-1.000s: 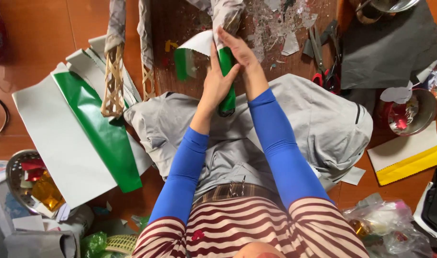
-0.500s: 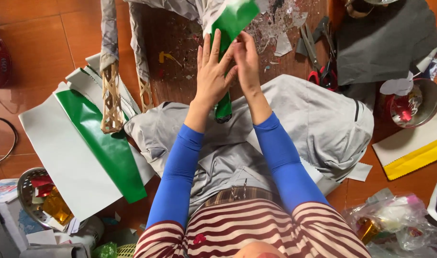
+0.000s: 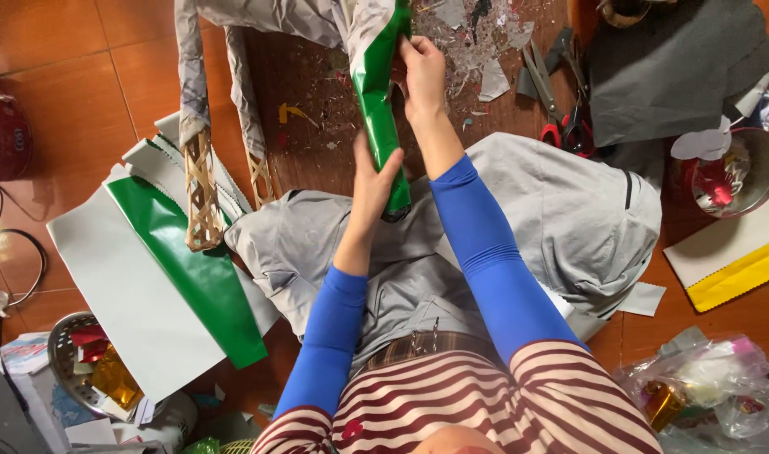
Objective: The recorder is decorating a paper-mache giraffe figure by gluing green and black paper onto its frame.
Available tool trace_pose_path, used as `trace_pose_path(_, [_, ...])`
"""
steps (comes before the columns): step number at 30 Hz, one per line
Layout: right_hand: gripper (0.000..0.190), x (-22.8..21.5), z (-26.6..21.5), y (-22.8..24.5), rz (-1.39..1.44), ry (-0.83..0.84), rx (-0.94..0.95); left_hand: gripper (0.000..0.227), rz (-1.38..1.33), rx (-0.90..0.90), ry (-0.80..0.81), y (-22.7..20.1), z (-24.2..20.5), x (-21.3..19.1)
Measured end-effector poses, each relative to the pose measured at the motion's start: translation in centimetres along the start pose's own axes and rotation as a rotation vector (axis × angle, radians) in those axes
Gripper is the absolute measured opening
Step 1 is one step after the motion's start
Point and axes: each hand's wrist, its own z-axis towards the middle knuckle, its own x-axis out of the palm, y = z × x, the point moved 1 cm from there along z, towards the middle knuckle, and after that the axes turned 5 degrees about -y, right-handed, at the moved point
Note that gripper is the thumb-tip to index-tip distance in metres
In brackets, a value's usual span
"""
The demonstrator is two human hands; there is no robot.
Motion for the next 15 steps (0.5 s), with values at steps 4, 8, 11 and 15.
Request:
trace_pose_path(4, [0.014,-0.5,0.9,-0.2,-0.142,-0.053,-0.008,0.049,-0.696,-0.85,0.327,1.0,-1.1,-0.1])
trace_pose_path(8, [0.03,0.9,0.0,1.8,-0.483,-0.09,-0.574,0.041,-0.666,-0.812,0.318,-0.1,-0.7,-0.1])
trace_pose_path(11, [0.046,2.6,-1.1,2.9,-0.661,-0.081,-0.791,0.04,-0.658,-0.834,0.319,0.1,-0.5,-0.1])
trace_pose_path(15, [0.053,3.6,-3.2,2.7,-0.955,-0.149,-0.837,0.04,-0.657,-0.825,0.301,0.2,-0.8,0.1])
